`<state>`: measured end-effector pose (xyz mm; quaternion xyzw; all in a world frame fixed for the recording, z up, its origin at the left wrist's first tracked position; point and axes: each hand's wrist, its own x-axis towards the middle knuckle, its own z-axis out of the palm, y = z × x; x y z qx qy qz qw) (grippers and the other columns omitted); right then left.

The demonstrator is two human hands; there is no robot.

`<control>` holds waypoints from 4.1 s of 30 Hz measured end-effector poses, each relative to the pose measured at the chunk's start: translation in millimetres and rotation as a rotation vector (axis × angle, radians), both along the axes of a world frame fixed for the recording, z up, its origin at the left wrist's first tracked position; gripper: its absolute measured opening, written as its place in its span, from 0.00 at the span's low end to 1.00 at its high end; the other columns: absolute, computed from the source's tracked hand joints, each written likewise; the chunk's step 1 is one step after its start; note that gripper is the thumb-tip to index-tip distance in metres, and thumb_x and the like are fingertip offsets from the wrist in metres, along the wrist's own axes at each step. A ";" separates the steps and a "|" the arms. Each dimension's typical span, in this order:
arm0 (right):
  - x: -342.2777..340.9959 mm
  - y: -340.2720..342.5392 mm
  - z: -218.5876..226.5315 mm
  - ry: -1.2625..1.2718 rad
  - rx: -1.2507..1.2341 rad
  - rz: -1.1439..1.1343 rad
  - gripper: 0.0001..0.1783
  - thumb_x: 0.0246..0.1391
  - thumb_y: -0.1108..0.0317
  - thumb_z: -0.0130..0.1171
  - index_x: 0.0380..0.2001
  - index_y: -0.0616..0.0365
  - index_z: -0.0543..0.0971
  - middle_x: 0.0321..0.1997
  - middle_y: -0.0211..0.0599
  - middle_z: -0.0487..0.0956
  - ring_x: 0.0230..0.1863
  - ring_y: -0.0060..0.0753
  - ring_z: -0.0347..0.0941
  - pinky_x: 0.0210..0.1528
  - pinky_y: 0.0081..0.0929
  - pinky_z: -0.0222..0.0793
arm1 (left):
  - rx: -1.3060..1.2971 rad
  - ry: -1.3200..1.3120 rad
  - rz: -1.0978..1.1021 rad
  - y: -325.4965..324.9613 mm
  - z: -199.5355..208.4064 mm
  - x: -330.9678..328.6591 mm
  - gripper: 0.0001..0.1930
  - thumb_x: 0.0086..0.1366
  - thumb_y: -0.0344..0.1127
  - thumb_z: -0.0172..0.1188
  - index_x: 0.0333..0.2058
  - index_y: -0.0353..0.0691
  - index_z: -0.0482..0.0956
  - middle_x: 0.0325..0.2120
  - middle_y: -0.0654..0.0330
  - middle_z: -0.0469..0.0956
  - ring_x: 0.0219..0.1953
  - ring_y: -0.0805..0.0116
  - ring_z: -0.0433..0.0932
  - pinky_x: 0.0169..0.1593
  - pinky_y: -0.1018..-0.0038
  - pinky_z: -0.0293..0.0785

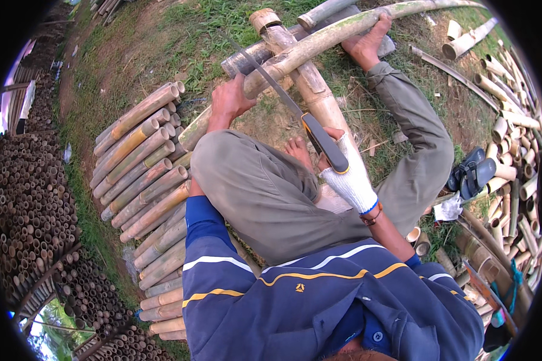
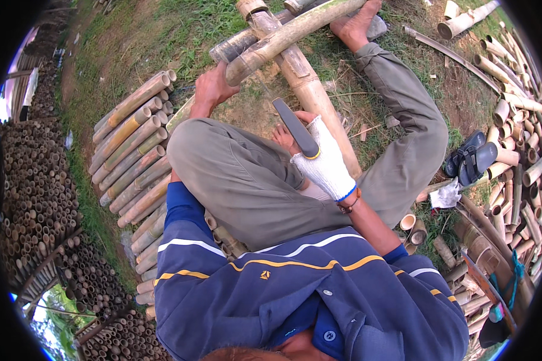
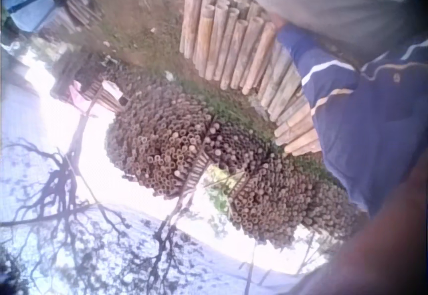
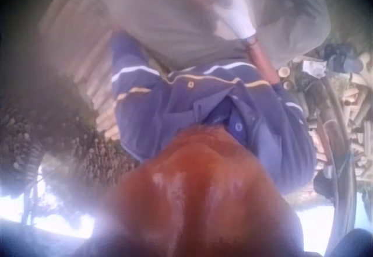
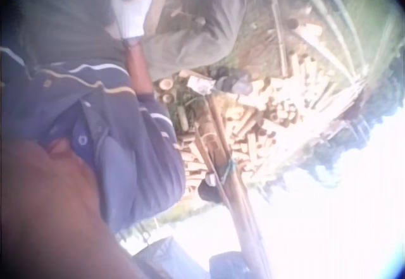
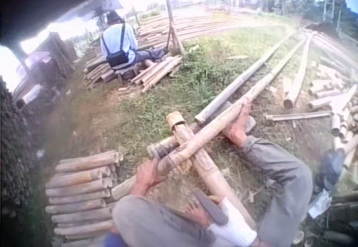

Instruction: The person sits on the ground and uses a hand saw to cut a long bamboo pole into shorter sections. The person holds the bamboo steady with their feet and hands, saws through it, and then places the cut pieces onto a nearby stack.

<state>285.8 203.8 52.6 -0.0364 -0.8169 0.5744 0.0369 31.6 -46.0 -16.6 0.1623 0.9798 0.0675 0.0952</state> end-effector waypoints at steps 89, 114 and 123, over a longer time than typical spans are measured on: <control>-122.8 -40.9 -11.4 0.142 -0.118 0.105 0.31 0.58 0.76 0.65 0.65 0.60 0.72 0.48 0.42 0.81 0.46 0.29 0.79 0.52 0.29 0.76 | 0.003 0.025 0.110 -38.8 12.4 0.8 0.36 0.51 0.49 0.79 0.57 0.42 0.78 0.43 0.42 0.89 0.48 0.39 0.87 0.55 0.49 0.83; 35.7 12.4 -0.5 -0.004 0.015 0.130 0.33 0.56 0.79 0.62 0.67 0.60 0.73 0.53 0.40 0.81 0.46 0.30 0.79 0.54 0.28 0.76 | -0.008 -0.045 0.124 -59.0 9.8 -3.1 0.44 0.49 0.54 0.80 0.64 0.44 0.77 0.47 0.42 0.88 0.52 0.39 0.86 0.59 0.50 0.82; -86.4 -42.2 -34.8 0.176 -0.078 0.147 0.31 0.58 0.73 0.64 0.65 0.59 0.73 0.56 0.50 0.81 0.55 0.43 0.82 0.59 0.34 0.76 | -0.024 -0.024 0.189 -50.3 22.5 8.9 0.43 0.49 0.53 0.79 0.64 0.47 0.77 0.48 0.44 0.88 0.51 0.40 0.87 0.58 0.50 0.82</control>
